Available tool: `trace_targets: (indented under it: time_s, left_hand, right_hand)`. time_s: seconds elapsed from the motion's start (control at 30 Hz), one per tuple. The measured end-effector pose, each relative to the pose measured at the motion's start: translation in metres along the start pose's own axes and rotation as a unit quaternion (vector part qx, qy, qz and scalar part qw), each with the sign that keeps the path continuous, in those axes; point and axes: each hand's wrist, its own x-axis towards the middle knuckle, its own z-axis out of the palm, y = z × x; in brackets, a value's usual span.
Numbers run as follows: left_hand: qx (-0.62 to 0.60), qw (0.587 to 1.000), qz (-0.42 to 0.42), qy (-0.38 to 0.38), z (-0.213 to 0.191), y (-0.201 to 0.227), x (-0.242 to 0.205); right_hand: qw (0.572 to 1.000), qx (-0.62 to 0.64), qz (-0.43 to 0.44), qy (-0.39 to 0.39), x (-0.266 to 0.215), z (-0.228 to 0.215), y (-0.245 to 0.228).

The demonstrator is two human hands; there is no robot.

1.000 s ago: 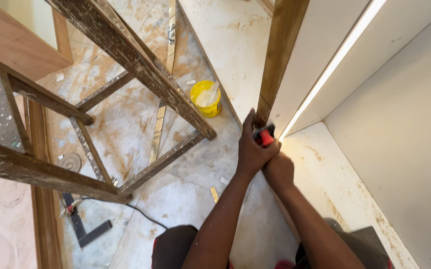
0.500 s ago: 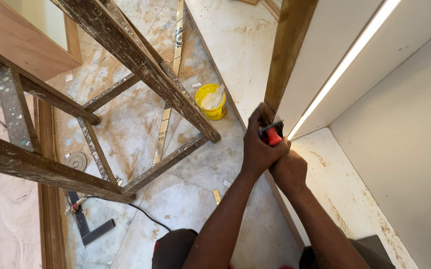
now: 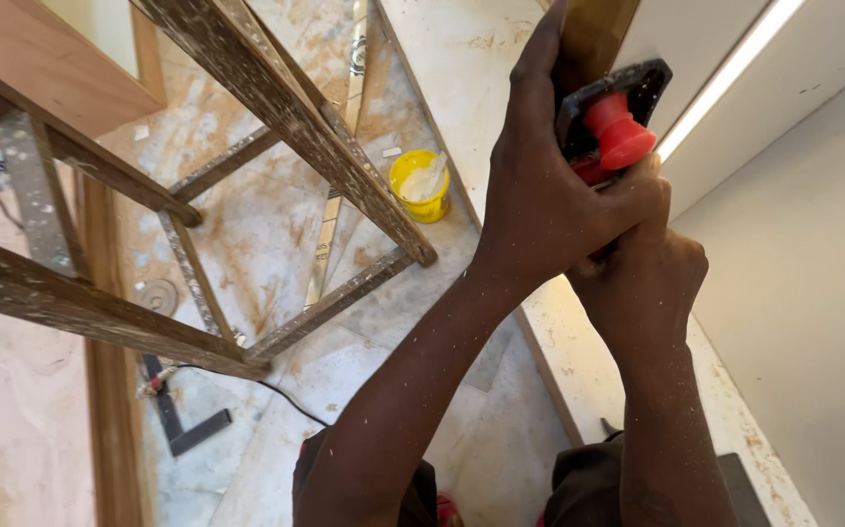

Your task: The person smooths a vertical wooden frame using a hand plane and a chisel. They repeatedly plane the edge, then use a chisel to scrape and refine the surface, alternating between tools to finish the wood.

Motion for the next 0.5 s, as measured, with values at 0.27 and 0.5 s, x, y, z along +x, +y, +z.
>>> trace_targets:
  time_s: [0.27, 0.5]
  left_hand:
    - [-0.139, 0.989, -0.015, 0.043, -0.018, -0.027, -0.044]
    - [-0.078, 0.988, -0.131, -0.006, -0.037, -0.075, -0.082]
  right_hand:
    - [1.000, -0.001, -0.009, -0.006, -0.036, 0.047, -0.004]
    - [0.997, 0.039, -0.019, -0.062, -0.071, 0.095, 0.001]
